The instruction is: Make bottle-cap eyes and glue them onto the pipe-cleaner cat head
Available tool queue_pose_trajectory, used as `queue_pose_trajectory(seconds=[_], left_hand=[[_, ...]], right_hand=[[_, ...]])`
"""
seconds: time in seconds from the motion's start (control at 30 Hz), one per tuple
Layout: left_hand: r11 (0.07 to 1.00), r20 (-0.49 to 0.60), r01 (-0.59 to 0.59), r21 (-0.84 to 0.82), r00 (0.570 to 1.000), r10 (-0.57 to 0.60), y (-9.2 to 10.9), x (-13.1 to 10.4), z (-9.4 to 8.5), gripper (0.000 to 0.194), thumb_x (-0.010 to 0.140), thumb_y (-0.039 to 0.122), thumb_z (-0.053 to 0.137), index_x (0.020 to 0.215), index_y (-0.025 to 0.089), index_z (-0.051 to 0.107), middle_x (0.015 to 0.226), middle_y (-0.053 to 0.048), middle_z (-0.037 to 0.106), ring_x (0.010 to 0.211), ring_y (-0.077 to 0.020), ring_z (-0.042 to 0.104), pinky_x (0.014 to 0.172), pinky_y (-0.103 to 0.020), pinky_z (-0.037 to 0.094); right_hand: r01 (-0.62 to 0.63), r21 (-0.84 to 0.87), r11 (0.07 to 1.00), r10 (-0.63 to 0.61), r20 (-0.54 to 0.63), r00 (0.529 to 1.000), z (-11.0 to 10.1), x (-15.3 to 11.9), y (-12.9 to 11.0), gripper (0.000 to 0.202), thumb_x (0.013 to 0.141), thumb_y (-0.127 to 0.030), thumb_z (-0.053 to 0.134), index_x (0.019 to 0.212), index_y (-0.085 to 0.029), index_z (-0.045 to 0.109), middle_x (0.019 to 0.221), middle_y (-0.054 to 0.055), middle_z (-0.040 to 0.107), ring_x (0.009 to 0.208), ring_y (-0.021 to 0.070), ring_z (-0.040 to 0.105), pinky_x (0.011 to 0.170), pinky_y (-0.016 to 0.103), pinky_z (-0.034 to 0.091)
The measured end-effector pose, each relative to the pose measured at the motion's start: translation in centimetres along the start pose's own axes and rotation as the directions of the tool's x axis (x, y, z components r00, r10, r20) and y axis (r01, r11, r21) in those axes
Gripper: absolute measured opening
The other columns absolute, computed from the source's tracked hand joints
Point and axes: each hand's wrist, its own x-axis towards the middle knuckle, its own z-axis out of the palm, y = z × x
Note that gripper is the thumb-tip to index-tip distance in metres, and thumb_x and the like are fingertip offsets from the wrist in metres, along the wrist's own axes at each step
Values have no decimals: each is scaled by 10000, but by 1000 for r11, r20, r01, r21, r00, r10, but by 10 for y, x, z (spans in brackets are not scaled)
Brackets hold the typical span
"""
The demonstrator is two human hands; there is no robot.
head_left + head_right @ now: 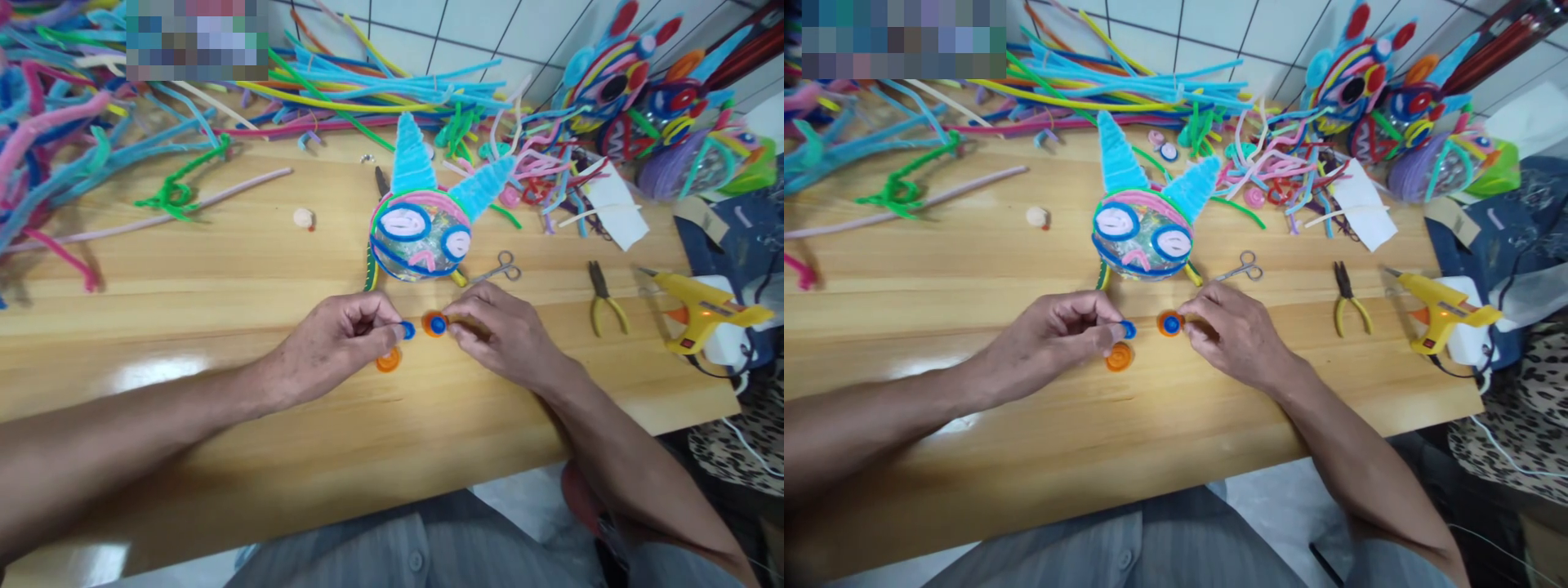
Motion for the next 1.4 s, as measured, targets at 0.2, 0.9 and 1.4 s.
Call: queue_pose_trajectory(seconds=[0.2,0.9,1.4], left_hand=[[1000,-4,-8,20,1000,8,0,0,-1,169,920,306,708,836,160,690,694,13,658,621,-101,556,597,-213,457],[999,68,20,37,997,-22,-3,-2,0,208,936,347,711,844,161,692,661,24,579,589,-90,460,536,-211,367],[924,83,-329,196,944,319,-2,-7,5,80,934,215,698,893,175,754,954,-44,660,729,-103,598,597,-210,457]], right_hand=[[-43,-16,999,44,38,998,-3,1,-1,132,963,-108,611,921,-233,614,898,38,706,763,180,663,661,310,501],[-334,455,826,426,-115,897,-28,3,7,127,945,-257,708,835,-250,645,867,11,704,772,187,635,710,350,517],[-298,841,452,435,84,896,-37,11,-30,210,924,-315,800,838,-234,627,725,-40,672,530,105,536,541,283,471]])
